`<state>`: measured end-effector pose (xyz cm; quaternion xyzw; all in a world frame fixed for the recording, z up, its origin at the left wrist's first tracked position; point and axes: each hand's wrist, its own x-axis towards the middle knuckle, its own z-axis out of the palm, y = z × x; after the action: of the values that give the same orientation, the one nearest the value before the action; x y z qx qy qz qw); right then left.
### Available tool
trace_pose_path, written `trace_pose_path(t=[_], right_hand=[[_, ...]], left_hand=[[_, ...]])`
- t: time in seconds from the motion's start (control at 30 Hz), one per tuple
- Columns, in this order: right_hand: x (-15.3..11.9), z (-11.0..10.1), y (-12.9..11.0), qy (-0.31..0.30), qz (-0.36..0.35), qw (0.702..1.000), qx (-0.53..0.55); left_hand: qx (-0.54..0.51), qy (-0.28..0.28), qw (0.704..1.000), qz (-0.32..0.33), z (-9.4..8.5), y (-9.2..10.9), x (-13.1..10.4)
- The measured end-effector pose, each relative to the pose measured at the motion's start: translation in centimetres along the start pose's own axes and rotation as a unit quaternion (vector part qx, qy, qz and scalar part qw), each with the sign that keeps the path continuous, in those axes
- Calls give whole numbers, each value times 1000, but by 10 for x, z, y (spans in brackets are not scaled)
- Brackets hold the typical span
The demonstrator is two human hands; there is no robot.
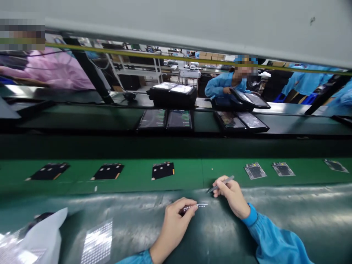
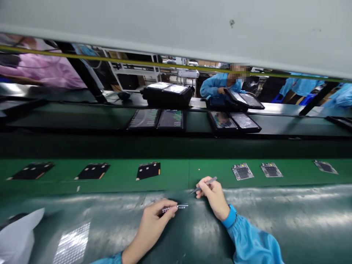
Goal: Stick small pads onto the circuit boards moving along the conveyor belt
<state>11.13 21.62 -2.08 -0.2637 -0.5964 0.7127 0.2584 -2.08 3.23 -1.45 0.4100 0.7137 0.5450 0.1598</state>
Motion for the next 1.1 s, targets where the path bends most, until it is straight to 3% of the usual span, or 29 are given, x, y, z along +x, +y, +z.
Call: trace_pose_path(t=[0.43,0.7,1.1], right_hand=[[7,-2,-9,11,62,981,184],[10,2,-6,-4,47,977,209],[7,2,-11,-13,45,980,193]], left_hand=[[3,-3,1000,-2,-1,-7,1],[-5,24,1000,5,-2,-20,4],[9,10,1000,-3,-2,-11,6]])
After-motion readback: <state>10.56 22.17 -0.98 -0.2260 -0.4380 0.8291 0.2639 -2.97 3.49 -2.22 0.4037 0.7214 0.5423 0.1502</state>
